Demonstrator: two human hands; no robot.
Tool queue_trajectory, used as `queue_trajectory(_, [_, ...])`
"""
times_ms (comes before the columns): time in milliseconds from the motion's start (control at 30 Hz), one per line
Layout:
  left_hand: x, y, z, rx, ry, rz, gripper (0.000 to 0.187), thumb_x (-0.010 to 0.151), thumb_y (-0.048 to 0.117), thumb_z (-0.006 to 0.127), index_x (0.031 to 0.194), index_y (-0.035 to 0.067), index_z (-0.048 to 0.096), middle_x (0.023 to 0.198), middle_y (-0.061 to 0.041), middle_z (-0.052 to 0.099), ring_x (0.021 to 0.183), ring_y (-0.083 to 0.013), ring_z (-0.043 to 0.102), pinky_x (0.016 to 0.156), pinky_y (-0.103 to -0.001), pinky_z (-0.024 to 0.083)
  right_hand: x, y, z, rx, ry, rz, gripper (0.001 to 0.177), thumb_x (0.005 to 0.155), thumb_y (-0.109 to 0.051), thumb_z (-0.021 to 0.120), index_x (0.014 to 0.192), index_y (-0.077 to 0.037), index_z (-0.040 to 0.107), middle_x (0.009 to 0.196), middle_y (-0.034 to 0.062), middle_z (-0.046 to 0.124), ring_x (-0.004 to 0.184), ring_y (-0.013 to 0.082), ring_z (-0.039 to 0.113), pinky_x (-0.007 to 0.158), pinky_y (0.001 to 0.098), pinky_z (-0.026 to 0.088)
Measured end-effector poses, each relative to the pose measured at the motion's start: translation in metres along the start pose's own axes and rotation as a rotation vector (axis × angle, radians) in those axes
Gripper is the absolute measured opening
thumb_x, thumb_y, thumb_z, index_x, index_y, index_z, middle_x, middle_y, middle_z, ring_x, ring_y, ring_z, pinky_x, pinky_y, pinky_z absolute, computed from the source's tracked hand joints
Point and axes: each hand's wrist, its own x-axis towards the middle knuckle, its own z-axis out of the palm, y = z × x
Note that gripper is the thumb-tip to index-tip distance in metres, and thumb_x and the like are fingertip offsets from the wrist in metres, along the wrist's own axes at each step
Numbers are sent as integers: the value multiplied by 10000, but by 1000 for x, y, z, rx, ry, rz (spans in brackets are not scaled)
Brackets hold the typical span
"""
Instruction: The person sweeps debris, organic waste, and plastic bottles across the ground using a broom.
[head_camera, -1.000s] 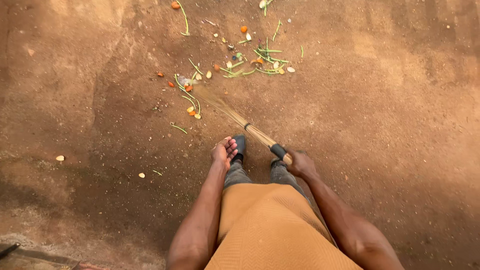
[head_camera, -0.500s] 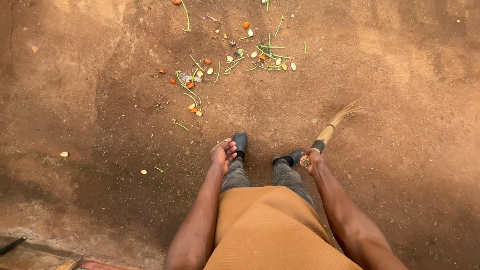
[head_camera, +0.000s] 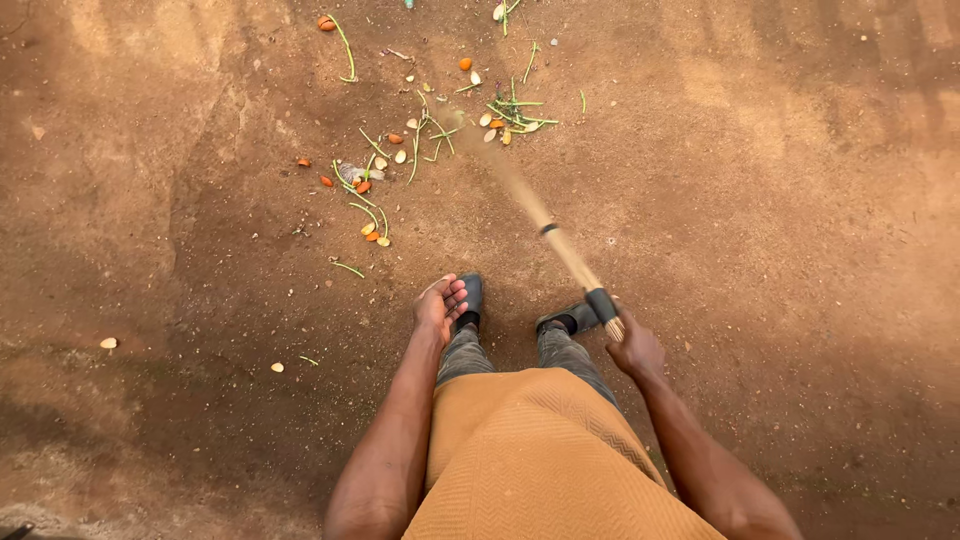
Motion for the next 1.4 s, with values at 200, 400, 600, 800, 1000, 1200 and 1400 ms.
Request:
queue_trajectory(200, [-4, 7, -11, -12, -13, 8, 257, 976, 232, 645, 1174, 83, 717, 930, -28, 751, 789, -131, 691, 694, -329, 575, 42, 5, 44, 1021, 186, 414, 779, 760, 87, 734, 1482, -37, 470, 979, 129, 679, 669, 192, 657, 528, 347, 561])
queue_trajectory(400, [-6, 7, -41, -45, 78, 0, 245, 958, 214, 639, 1158, 96, 721, 927, -29, 757, 778, -133, 701, 698, -335, 587, 62, -1, 38, 976, -91, 538, 771, 818, 39, 731, 1543, -39, 479, 893, 146, 698, 604, 204, 656, 483, 356, 551])
queue_trajectory(600, [2, 2, -25, -17, 31, -21, 227, 971, 216, 638, 1148, 98, 717, 925, -17, 752, 774, -127, 695, 693, -326, 582, 16, -42, 3, -153, -283, -37, 876, 856, -69, 686, 1587, -409, 344, 893, 58, 722, 581, 129, 551, 496, 280, 454])
queue_trajectory(800, [-2, 10, 0, 34, -31, 18, 246, 977, 239, 632, 1155, 95, 722, 920, -24, 755, 782, -126, 697, 685, -324, 585, -1, -16, 2, -40, -75, -94, 774, 892, -102, 626, 1571, -396, 398, 1005, 72, 718, 579, 160, 566, 482, 312, 463])
queue_trajectory(1000, [-15, 18, -21, -20, 17, 41, 293, 992, 220, 600, 1230, 87, 706, 959, -21, 757, 796, -114, 700, 705, -308, 584, 52, -4, 48, 447, 200, 382, 797, 729, -113, 838, 1456, -180, 519, 1049, 127, 744, 758, 213, 696, 639, 379, 544])
queue_trajectory(1200, [-38, 4, -66, -23, 91, 80, 307, 999, 199, 601, 1255, 68, 709, 976, -50, 755, 822, -138, 703, 724, -313, 586, 130, -59, 31, 472, 59, 542, 573, 745, -177, 876, 1276, -70, 687, 1036, 117, 724, 862, 237, 687, 725, 384, 535])
queue_trajectory(1400, [-46, -6, -92, -61, 200, 37, 276, 990, 205, 617, 1211, 70, 714, 986, -49, 750, 845, -149, 698, 750, -343, 583, 111, -115, -22, 50, -181, -75, 898, 775, -25, 710, 1566, -319, 402, 895, 79, 706, 688, 194, 632, 598, 344, 513])
